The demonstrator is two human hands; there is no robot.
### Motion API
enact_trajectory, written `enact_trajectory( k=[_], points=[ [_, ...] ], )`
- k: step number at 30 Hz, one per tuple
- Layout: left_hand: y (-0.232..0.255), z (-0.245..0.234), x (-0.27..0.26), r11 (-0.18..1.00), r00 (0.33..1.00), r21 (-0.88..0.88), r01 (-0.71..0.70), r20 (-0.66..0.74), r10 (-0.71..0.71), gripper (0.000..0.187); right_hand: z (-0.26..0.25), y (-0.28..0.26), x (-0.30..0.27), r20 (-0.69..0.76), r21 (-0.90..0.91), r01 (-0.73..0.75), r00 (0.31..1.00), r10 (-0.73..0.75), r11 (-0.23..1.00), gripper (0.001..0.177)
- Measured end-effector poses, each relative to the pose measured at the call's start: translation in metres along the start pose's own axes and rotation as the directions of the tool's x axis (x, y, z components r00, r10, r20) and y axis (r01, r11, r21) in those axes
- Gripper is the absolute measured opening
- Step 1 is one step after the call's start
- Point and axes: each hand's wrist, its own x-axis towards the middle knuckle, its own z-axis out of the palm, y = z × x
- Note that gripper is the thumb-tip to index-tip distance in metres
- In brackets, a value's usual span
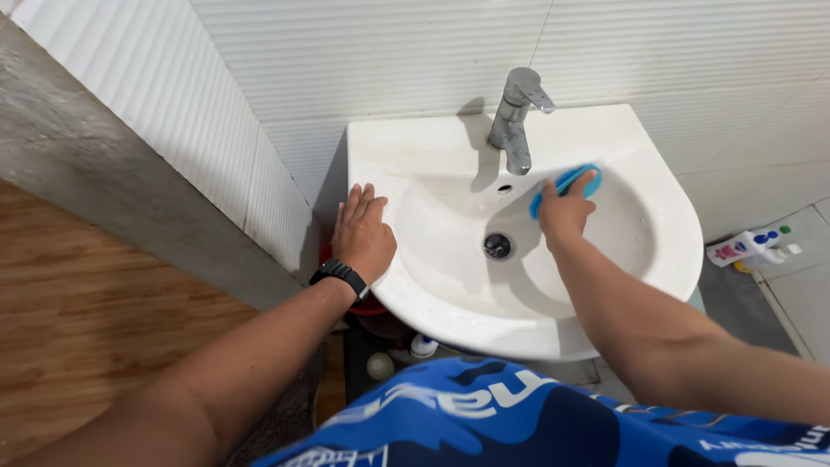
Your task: The person scrubs the inside of a toilet bowl with a toilet brush, then rinses it with water from a plastic scoop. They then move to the sink, remove items from the basin, and scrub the sink with a blue sponge under running water.
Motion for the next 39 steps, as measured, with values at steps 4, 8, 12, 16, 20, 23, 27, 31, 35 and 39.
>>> enact_trajectory(
  k=[4,8,12,16,20,23,27,31,35,39],
  points=[
    [-0.006,0.005,-0.002,0.998,0.999,0.048,-0.034,-0.03,0.036,0.049,-0.006,0.016,-0.027,0.052,-0.071,0.203,0.978,-0.2,0.977,0.096],
    [-0.008,0.002,0.001,0.997,0.997,0.028,-0.067,-0.035,0.068,0.048,-0.011,0.013,-0.011,0.091,0.055,0.016,0.996,-0.021,0.998,0.094],
    [-0.006,-0.001,-0.001,0.999,0.998,0.018,-0.051,-0.022,0.051,0.048,-0.001,0.01,-0.008,0.06,-0.057,-0.058,0.996,0.062,0.997,0.098],
    [-0.005,-0.001,-0.002,0.999,0.999,0.005,-0.047,-0.024,0.048,0.048,0.019,0.006,-0.045,0.26,-0.197,-0.068,0.958,0.119,0.978,0.102],
    [-0.006,0.001,-0.002,0.999,0.999,-0.011,-0.042,-0.031,0.041,0.047,0.018,-0.005,-0.066,0.476,-0.38,-0.025,0.852,0.218,0.925,0.102],
    [-0.007,0.003,-0.001,0.999,0.998,-0.009,-0.049,-0.028,0.049,0.048,0.001,-0.006,-0.054,0.558,-0.486,0.255,0.827,0.072,0.836,0.1],
    [-0.011,0.006,-0.002,0.997,0.996,-0.012,-0.074,-0.051,0.073,0.047,-0.024,0.008,-0.023,0.43,-0.622,0.31,0.903,-0.018,0.718,0.096],
    [-0.01,0.005,-0.002,0.997,0.996,-0.027,-0.073,-0.057,0.072,0.047,-0.024,0.012,-0.02,0.471,-0.654,0.398,0.88,-0.066,0.643,0.094],
    [-0.005,0.003,-0.002,0.999,0.998,-0.011,-0.053,-0.043,0.053,0.048,0.007,-0.012,-0.054,0.687,-0.577,0.431,0.716,0.126,0.694,0.092],
    [-0.003,-0.003,-0.003,0.998,0.998,-0.036,-0.046,-0.041,0.044,0.048,0.023,-0.019,-0.087,0.761,-0.519,0.557,0.646,0.054,0.648,0.094]
  ],
)
